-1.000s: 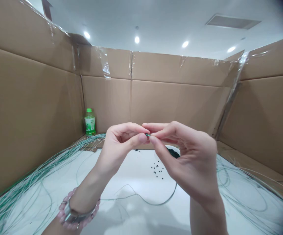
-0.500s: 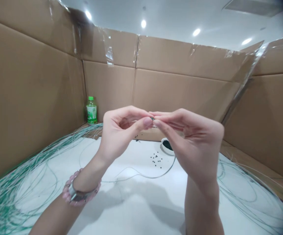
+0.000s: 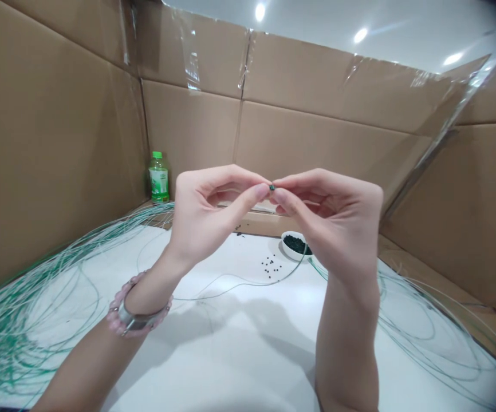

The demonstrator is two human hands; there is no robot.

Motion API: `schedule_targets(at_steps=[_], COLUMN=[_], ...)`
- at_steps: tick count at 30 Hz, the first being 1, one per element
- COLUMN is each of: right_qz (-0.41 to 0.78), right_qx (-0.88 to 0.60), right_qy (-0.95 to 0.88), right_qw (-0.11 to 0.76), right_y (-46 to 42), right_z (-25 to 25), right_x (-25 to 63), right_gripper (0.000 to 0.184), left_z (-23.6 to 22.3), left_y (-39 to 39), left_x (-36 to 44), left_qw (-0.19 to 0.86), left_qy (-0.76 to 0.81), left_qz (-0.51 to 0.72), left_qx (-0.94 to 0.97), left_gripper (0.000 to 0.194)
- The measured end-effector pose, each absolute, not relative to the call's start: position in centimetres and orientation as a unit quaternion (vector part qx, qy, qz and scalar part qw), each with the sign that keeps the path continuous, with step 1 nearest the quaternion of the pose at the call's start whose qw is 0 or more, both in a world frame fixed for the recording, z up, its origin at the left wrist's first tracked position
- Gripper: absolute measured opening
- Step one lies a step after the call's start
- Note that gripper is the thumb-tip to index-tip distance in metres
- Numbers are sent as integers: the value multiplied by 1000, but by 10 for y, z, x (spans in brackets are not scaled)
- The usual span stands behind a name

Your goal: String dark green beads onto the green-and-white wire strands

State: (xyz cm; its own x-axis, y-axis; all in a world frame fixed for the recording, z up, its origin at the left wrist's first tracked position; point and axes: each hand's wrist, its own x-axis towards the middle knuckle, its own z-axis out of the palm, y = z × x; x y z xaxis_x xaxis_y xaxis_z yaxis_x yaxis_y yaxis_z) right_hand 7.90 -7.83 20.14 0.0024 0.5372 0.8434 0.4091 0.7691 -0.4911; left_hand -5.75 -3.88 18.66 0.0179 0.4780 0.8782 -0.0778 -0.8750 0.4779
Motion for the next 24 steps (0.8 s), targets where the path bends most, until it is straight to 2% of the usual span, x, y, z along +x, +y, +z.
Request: schedule_targets(at_steps=[5, 8, 10, 11, 13, 15, 18, 22, 24], right_qz=[44, 31, 40, 46, 59, 71, 66, 57, 55], right_qx=[-381, -476, -521, -523, -492, -454, -433, -416, -404], right_qy=[-721, -763, -776, -772, -757, -746, -749, -742, -737], right_qw=[578, 436, 354, 359, 427, 481, 497, 523, 539], right_y=[-84, -88, -90, -90, -89, -86, -83, -83, -85], right_z=[206, 209, 209, 210, 209, 208, 207, 207, 208], right_x=[88, 105, 115, 117, 116, 112, 108, 113, 115], right_gripper=[8, 9, 3, 5, 9, 6, 18, 17, 15], left_z=[185, 183, 180, 179, 177, 176, 171, 140, 111], left_y=[-36, -31, -27, -25, -25, -24, -13, 23, 40], left_x=[-57, -56, -53, -51, -46, -41, -34, -16, -4], left_qw=[182, 174, 181, 189, 210, 239, 298, 391, 359], left_qy=[166, 192, 194, 191, 185, 181, 160, 127, 203], left_qz=[677, 673, 660, 653, 642, 635, 628, 573, 487], left_qx=[693, 693, 702, 708, 714, 711, 701, 709, 770], left_gripper=[7, 9, 10, 10, 10, 9, 11, 31, 29])
